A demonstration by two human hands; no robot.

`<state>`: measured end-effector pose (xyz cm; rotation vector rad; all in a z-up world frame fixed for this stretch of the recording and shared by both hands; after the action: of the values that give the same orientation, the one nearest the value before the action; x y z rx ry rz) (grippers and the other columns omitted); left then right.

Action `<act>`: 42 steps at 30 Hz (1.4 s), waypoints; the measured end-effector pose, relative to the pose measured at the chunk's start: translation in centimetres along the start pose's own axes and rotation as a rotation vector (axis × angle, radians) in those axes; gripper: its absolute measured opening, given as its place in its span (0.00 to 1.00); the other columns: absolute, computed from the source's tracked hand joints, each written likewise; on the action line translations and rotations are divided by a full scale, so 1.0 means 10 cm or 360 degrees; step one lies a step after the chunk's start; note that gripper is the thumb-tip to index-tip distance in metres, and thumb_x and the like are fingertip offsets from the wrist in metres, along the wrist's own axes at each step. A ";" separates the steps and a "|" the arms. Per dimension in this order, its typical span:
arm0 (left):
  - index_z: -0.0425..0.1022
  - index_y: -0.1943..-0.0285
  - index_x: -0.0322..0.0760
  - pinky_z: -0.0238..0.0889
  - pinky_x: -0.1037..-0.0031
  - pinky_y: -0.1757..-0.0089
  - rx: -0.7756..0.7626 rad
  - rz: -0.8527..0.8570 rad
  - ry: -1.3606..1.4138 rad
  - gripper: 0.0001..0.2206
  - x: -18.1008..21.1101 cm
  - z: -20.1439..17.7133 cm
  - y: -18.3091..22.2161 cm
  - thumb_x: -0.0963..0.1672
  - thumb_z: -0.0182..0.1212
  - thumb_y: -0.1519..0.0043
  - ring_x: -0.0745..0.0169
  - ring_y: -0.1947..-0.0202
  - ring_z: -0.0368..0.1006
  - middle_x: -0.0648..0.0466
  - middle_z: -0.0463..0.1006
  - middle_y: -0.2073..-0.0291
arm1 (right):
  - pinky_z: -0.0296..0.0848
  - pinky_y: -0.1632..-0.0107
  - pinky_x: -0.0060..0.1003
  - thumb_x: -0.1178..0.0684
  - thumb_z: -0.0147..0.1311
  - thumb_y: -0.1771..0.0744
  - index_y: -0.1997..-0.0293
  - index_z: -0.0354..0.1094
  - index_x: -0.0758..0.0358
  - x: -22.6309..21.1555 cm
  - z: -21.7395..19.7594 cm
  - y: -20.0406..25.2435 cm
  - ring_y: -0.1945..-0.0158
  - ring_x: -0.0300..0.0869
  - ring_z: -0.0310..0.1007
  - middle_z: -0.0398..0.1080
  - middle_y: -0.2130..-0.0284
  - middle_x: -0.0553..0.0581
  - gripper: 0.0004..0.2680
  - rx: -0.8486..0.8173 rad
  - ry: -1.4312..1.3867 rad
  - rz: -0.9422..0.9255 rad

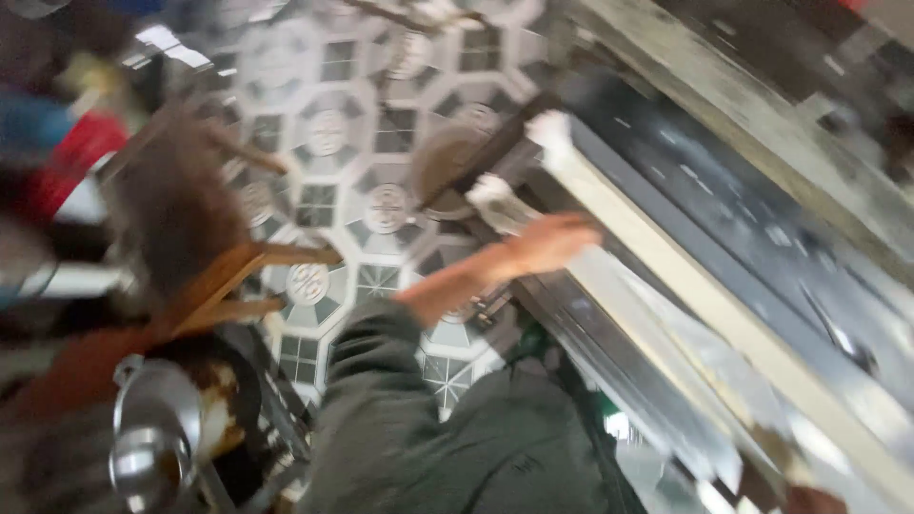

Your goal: Unmolding long blocks of tofu and wrapping them in white cloth strips on a metal production table.

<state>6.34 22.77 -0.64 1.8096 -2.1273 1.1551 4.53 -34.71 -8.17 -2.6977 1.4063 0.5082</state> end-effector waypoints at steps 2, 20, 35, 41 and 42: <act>0.74 0.55 0.47 0.72 0.58 0.58 -0.0469 0.0117 -0.0150 0.04 -0.20 -0.11 0.55 0.44 0.54 0.35 0.46 0.55 0.75 0.52 0.77 0.60 | 0.65 0.35 0.51 0.52 0.47 0.31 0.33 0.62 0.46 0.07 -0.12 0.39 0.35 0.59 0.65 0.67 0.37 0.60 0.17 -0.0052 0.0000 0.0309; 0.78 0.53 0.50 0.66 0.62 0.46 -0.0626 -0.0118 -0.0484 0.15 0.17 0.73 -0.11 0.47 0.76 0.47 0.47 0.45 0.71 0.53 0.73 0.49 | 0.73 0.45 0.42 0.50 0.65 0.35 0.48 0.79 0.58 -0.02 -0.82 -0.62 0.48 0.52 0.75 0.75 0.56 0.59 0.11 0.0639 -0.0019 -0.0055; 0.76 0.56 0.57 0.72 0.74 0.63 -0.0325 0.0308 -0.0502 0.03 -0.11 0.64 0.01 0.45 0.62 0.35 0.62 0.66 0.78 0.63 0.76 0.69 | 0.74 0.51 0.44 0.47 0.57 0.33 0.51 0.73 0.50 -0.65 -0.33 -1.48 0.54 0.47 0.78 0.74 0.62 0.51 0.07 0.0018 0.0136 0.0044; 0.79 0.53 0.52 0.73 0.66 0.62 -0.0221 -0.0057 0.0021 0.05 0.18 0.33 -0.03 0.46 0.56 0.30 0.53 0.66 0.78 0.59 0.77 0.67 | 0.78 0.53 0.43 0.53 0.57 0.32 0.51 0.74 0.52 -0.43 -0.59 -0.97 0.58 0.50 0.80 0.75 0.60 0.53 0.06 0.0216 0.0016 -0.0004; 0.79 0.55 0.46 0.72 0.62 0.61 -0.0186 -0.0093 0.0074 0.06 0.19 0.27 -0.06 0.46 0.56 0.30 0.45 0.65 0.78 0.53 0.76 0.68 | 0.79 0.53 0.45 0.53 0.56 0.33 0.51 0.76 0.53 -0.30 -0.49 -0.87 0.59 0.51 0.80 0.77 0.59 0.55 0.07 0.0165 0.0209 -0.0049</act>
<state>7.39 19.62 -1.26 1.7642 -2.0558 1.0270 11.30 -28.27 -3.45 -2.7085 1.3764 0.2527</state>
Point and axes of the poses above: each hand's wrist, its own y-axis away from the middle knuckle, its own z-axis out of the palm, x = y × z, the point moved 4 cm from there along -y, towards the middle knuckle
